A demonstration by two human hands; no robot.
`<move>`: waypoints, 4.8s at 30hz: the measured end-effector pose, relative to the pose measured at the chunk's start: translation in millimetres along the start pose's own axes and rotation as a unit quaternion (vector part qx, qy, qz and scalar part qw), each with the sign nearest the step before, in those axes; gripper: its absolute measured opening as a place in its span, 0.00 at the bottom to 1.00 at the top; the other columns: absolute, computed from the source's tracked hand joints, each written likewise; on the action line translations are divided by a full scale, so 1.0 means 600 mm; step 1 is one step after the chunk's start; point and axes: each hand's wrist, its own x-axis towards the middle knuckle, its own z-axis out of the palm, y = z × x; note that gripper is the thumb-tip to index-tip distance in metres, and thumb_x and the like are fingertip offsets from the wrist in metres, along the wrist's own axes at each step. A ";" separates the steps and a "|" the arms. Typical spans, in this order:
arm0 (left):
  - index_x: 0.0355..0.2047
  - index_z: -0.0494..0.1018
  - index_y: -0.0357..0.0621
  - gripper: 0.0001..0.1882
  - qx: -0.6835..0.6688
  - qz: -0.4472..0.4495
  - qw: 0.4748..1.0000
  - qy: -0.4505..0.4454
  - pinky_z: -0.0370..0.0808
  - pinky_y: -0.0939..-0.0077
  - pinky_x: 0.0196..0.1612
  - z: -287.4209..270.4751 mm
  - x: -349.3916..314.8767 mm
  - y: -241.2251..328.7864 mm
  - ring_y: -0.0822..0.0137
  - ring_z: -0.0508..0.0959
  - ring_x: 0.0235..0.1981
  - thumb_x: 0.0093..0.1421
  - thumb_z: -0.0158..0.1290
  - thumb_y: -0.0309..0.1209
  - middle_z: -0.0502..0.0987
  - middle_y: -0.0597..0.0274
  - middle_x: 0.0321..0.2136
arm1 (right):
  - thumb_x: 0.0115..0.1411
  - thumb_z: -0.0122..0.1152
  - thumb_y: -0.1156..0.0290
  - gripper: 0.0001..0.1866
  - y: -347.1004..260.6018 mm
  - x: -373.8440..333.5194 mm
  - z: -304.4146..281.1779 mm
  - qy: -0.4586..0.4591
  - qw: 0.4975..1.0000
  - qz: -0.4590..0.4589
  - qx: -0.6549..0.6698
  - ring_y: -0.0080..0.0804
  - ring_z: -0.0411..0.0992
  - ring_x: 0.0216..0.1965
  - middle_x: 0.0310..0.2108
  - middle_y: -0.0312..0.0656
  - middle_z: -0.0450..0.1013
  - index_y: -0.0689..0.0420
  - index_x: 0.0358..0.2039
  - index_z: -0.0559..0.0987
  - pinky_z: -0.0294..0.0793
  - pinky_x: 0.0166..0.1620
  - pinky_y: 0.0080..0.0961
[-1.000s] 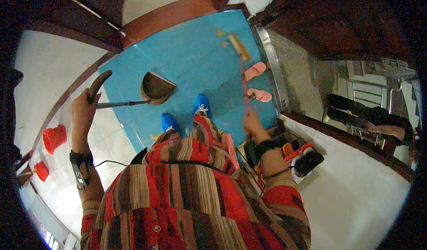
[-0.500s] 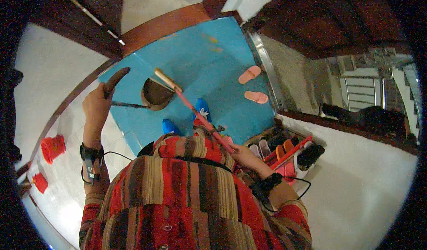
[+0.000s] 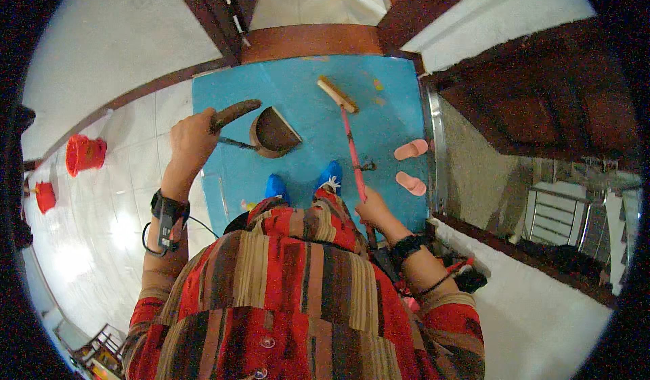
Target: The person mops a tiled floor and a blue mat using a yellow mop, then sweeps the same areas with a broom and dustpan. The person moves around furniture and a red bucket while cleaning.
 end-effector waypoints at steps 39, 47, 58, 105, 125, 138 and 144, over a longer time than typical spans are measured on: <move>0.25 0.71 0.46 0.05 -0.019 -0.202 0.978 0.044 0.69 0.62 0.26 -0.046 -0.152 -0.232 0.54 0.75 0.25 0.49 0.52 0.31 0.74 0.56 0.20 | 0.48 0.48 0.74 0.19 -0.166 0.029 0.037 -0.125 0.969 -0.131 -0.170 0.25 0.64 0.14 0.16 0.36 0.64 0.55 0.44 0.67 0.63 0.17 0.26; 0.26 0.70 0.45 0.05 -0.007 -0.236 0.972 0.016 0.68 0.62 0.27 -0.043 -0.145 -0.213 0.53 0.74 0.26 0.47 0.53 0.28 0.74 0.56 0.22 | 0.49 0.51 0.75 0.26 -0.222 0.039 -0.040 -0.225 0.964 -0.069 -0.126 0.25 0.67 0.21 0.25 0.37 0.70 0.49 0.52 0.67 0.66 0.24 0.24; 0.27 0.70 0.45 0.06 0.001 -0.256 0.965 0.058 0.69 0.61 0.27 -0.043 -0.120 -0.184 0.52 0.74 0.25 0.47 0.52 0.28 0.73 0.55 0.21 | 0.52 0.47 0.79 0.21 -0.208 0.083 -0.081 -0.318 0.939 -0.130 -0.015 0.21 0.68 0.30 0.30 0.36 0.71 0.56 0.49 0.68 0.67 0.29 0.20; 0.30 0.72 0.50 0.07 -0.017 -0.337 0.940 0.054 0.70 0.62 0.25 -0.070 -0.166 -0.571 0.54 0.75 0.24 0.51 0.51 0.35 0.75 0.56 0.21 | 0.49 0.55 0.71 0.18 -0.568 0.216 0.341 -0.124 0.897 -0.219 -0.364 0.43 0.71 0.26 0.26 0.51 0.70 0.61 0.41 0.66 0.70 0.30 0.36; 0.31 0.72 0.52 0.09 -0.047 -0.149 0.988 0.020 0.69 0.67 0.24 -0.099 -0.164 -0.521 0.56 0.74 0.22 0.47 0.54 0.28 0.74 0.59 0.20 | 0.50 0.50 0.76 0.29 -0.333 -0.103 0.222 -0.097 0.994 0.052 0.014 0.18 0.64 0.20 0.26 0.33 0.69 0.50 0.56 0.63 0.63 0.22 0.17; 0.32 0.72 0.52 0.11 -0.070 0.082 0.994 -0.030 0.69 0.69 0.25 -0.075 -0.061 -0.364 0.59 0.74 0.21 0.46 0.54 0.26 0.74 0.62 0.20 | 0.48 0.48 0.76 0.12 -0.162 -0.017 0.134 0.042 0.994 0.068 0.070 0.27 0.61 0.12 0.16 0.36 0.63 0.59 0.36 0.68 0.60 0.15 0.25; 0.33 0.72 0.52 0.11 -0.027 0.121 0.990 -0.059 0.69 0.67 0.25 -0.054 -0.019 -0.289 0.57 0.75 0.24 0.47 0.52 0.26 0.75 0.62 0.22 | 0.50 0.49 0.75 0.27 -0.082 -0.146 0.239 -0.025 0.986 0.133 0.097 0.21 0.64 0.19 0.23 0.35 0.68 0.56 0.55 0.64 0.64 0.20 0.20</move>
